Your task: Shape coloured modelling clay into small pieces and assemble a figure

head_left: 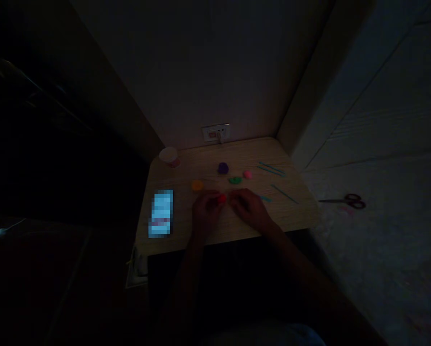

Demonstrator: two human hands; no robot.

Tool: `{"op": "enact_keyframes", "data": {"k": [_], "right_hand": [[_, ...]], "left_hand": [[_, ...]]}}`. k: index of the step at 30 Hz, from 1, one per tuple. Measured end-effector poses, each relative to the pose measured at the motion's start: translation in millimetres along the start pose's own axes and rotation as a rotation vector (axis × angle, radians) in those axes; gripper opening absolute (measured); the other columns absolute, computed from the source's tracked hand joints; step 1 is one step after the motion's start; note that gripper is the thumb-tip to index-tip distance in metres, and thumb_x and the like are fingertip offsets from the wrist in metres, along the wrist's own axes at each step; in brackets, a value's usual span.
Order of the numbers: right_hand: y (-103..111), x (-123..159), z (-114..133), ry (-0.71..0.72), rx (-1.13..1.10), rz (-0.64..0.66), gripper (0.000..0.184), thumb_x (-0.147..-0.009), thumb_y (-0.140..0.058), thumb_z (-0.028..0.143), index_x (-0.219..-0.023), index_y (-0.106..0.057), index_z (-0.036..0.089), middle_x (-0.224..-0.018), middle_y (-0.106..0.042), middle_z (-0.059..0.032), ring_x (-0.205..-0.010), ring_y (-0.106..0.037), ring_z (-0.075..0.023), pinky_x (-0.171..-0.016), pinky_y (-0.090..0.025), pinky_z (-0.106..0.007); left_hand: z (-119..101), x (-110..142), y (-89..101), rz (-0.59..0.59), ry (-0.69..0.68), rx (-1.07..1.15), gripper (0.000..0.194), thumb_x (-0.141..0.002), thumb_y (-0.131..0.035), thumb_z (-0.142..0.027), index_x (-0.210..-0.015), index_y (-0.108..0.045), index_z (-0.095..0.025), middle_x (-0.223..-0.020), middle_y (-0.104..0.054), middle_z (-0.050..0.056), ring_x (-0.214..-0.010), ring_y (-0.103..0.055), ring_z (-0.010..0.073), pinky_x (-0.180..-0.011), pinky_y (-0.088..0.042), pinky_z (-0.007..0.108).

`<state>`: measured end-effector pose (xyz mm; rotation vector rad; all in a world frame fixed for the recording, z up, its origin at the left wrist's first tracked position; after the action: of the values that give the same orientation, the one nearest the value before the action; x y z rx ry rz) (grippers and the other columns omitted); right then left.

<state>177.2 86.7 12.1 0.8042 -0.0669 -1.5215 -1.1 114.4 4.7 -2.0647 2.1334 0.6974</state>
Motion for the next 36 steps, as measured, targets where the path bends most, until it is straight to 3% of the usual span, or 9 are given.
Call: {"op": "enact_keyframes", "data": {"k": [6, 10, 19, 28, 32, 36], "right_hand": [[-4.2, -2.3, 2.0, 0.026, -0.066, 0.035, 0.017, -0.096, -0.072, 0.026, -0.112, -0.074, 0.025, -0.110, -0.079, -0.0083, -0.101, -0.074, -0.0246, -0.092, -0.058, -0.041], [-1.2, -3.3, -0.3, 0.023, -0.030, -0.007, 0.014, -0.095, -0.073, 0.024, -0.109, -0.075, 0.023, -0.106, -0.079, -0.0090, -0.098, -0.073, -0.0249, -0.090, -0.058, -0.041], [-1.6, -2.8, -2.4, 0.012, 0.011, 0.016, 0.019, -0.093, -0.076, 0.025, -0.112, -0.076, 0.024, -0.110, -0.079, -0.0094, -0.105, -0.072, -0.0268, -0.095, -0.058, -0.044], [-1.6, -2.9, 0.3, 0.018, -0.005, 0.016, 0.015, -0.095, -0.073, 0.024, -0.109, -0.078, 0.025, -0.106, -0.080, -0.0089, -0.101, -0.074, -0.0255, -0.092, -0.059, -0.043], [2.5, -2.0, 6.0, 0.064, -0.017, -0.023, 0.019, -0.096, -0.072, 0.027, -0.114, -0.077, 0.025, -0.113, -0.079, -0.0093, -0.108, -0.073, -0.0261, -0.097, -0.058, -0.045], [2.2, -0.5, 6.0, 0.060, -0.019, -0.027, 0.014, -0.099, -0.069, 0.025, -0.108, -0.079, 0.026, -0.107, -0.081, -0.0072, -0.102, -0.075, -0.0246, -0.093, -0.060, -0.043]], "left_hand": [[10.1, 3.3, -8.7, 0.120, 0.119, 0.089, 0.019, -0.086, -0.079, -0.030, -0.101, -0.074, -0.020, -0.104, -0.079, 0.008, -0.099, -0.076, 0.0225, -0.093, -0.063, 0.039], [7.5, 4.8, -11.8, 0.173, 0.098, 0.039, 0.017, -0.089, -0.075, -0.027, -0.105, -0.076, -0.022, -0.109, -0.080, 0.008, -0.104, -0.076, 0.0241, -0.098, -0.061, 0.043], [-8.7, 1.8, -7.8, 0.125, -0.041, -0.138, 0.010, -0.089, -0.077, -0.024, -0.099, -0.078, -0.023, -0.103, -0.078, 0.007, -0.099, -0.073, 0.0242, -0.094, -0.060, 0.043], [-6.6, 2.7, -8.0, 0.111, -0.023, -0.142, 0.010, -0.089, -0.079, -0.031, -0.094, -0.078, -0.023, -0.099, -0.080, 0.006, -0.094, -0.075, 0.0235, -0.090, -0.061, 0.041], [-7.4, 2.5, -8.4, 0.112, -0.019, -0.145, 0.008, -0.089, -0.078, -0.027, -0.095, -0.078, -0.022, -0.100, -0.080, 0.007, -0.095, -0.075, 0.0233, -0.091, -0.061, 0.041], [-10.1, 2.7, -9.8, 0.122, -0.037, -0.171, 0.008, -0.088, -0.079, -0.022, -0.095, -0.077, -0.022, -0.102, -0.079, 0.007, -0.097, -0.074, 0.0238, -0.093, -0.060, 0.042]]}}
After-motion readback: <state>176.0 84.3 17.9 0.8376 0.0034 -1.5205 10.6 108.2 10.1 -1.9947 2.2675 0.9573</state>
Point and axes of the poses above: each hand's wrist, its own x-axis away from the middle knuckle, its own y-axis out of the back of the hand, z = x × y, the point moved 8 cm from there along -x, towards the middle knuckle
